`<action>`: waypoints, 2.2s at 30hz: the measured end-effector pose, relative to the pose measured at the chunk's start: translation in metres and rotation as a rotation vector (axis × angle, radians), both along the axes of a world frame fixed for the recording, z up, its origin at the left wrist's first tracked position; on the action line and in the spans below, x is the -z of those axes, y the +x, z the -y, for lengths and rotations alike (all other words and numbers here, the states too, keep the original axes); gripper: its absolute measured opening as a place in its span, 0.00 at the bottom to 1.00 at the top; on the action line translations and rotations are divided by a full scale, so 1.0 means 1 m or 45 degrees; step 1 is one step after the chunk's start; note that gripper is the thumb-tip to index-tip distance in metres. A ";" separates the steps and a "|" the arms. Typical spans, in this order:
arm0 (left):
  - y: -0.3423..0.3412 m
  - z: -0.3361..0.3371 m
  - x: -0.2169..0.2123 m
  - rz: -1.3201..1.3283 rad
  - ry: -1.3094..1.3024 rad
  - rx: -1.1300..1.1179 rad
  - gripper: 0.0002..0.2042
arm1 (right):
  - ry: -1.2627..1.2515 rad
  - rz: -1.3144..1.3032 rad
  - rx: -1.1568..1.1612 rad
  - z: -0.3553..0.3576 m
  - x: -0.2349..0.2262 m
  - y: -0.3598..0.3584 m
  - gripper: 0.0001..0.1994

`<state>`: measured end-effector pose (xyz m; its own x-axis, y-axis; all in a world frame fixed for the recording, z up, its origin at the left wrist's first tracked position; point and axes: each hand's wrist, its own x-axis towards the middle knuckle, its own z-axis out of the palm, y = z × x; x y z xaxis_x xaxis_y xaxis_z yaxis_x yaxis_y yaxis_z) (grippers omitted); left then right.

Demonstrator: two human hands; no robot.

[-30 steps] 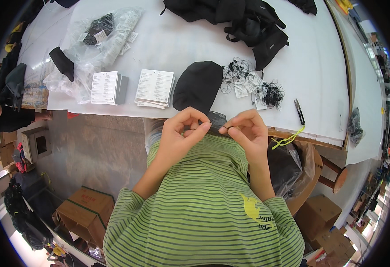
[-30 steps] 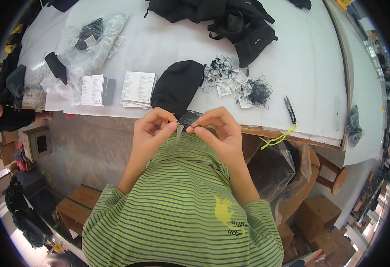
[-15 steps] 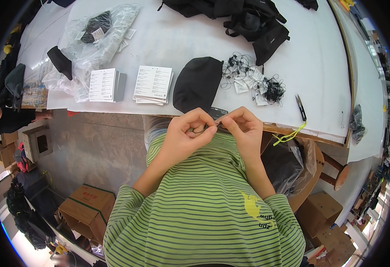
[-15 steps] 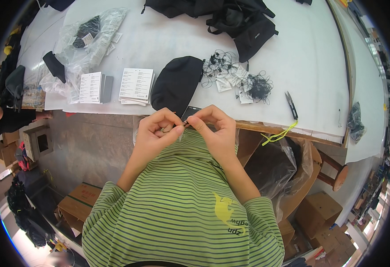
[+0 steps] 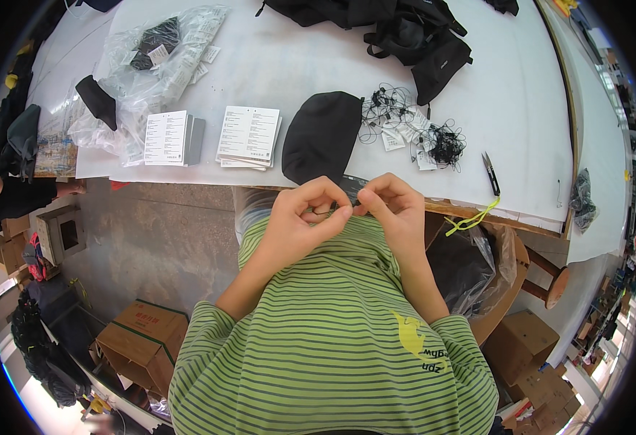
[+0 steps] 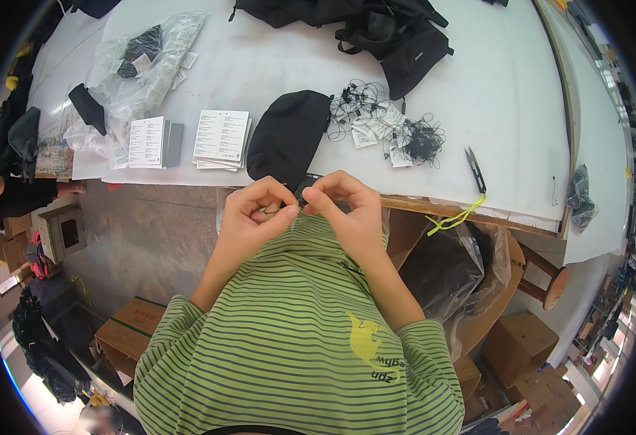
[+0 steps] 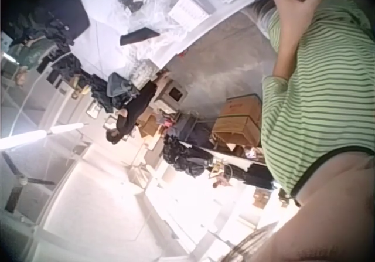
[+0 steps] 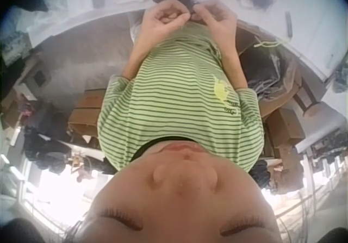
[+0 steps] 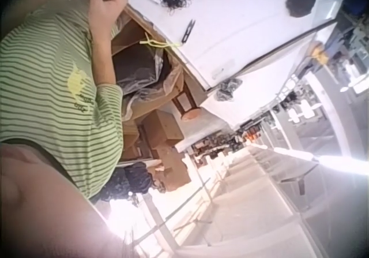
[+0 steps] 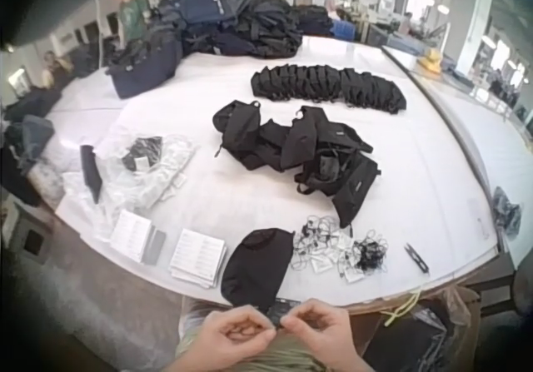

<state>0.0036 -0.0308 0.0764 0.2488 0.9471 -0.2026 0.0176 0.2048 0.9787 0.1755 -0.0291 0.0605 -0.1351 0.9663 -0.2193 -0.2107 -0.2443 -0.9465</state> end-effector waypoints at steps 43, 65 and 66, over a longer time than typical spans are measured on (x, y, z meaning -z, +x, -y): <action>0.000 -0.134 0.041 -1.135 1.376 0.712 0.15 | -0.012 0.235 -0.242 0.011 -0.024 0.075 0.09; -0.033 -0.064 0.029 -1.058 1.337 0.403 0.12 | 0.262 1.117 -0.089 -0.012 0.005 0.002 0.07; -0.033 -0.064 0.028 -1.053 1.317 0.452 0.12 | 0.260 1.117 -0.084 -0.013 0.005 0.005 0.07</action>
